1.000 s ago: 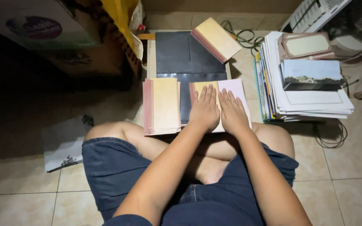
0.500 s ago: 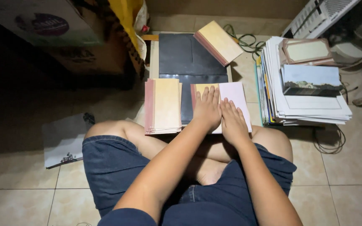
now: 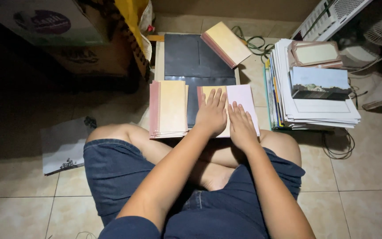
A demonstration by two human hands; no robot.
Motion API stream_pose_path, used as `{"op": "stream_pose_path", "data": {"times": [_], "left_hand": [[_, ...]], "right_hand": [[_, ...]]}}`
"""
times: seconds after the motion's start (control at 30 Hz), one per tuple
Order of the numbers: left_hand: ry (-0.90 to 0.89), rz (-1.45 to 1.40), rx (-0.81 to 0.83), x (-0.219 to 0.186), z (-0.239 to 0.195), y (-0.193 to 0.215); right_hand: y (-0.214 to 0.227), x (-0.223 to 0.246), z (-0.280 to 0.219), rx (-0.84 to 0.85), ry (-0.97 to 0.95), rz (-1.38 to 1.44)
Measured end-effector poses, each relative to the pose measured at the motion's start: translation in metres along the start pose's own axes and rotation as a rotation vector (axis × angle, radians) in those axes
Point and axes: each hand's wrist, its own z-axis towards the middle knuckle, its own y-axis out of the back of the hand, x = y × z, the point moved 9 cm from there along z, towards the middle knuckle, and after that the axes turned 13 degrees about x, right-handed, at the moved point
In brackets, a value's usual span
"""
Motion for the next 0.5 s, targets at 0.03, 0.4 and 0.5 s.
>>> {"op": "stream_pose_path", "data": {"times": [0.03, 0.4, 0.5], "left_hand": [[-0.002, 0.003, 0.0, -0.001, 0.001, 0.0], [-0.012, -0.005, -0.012, 0.002, 0.007, -0.006], [-0.015, 0.001, -0.011, 0.001, 0.002, -0.001]], "right_hand": [[0.0, 0.003, -0.006, -0.003, -0.002, 0.002], [0.017, 0.007, 0.026, -0.017, -0.018, -0.014], [0.024, 0.005, 0.051, -0.039, 0.021, -0.035]]}}
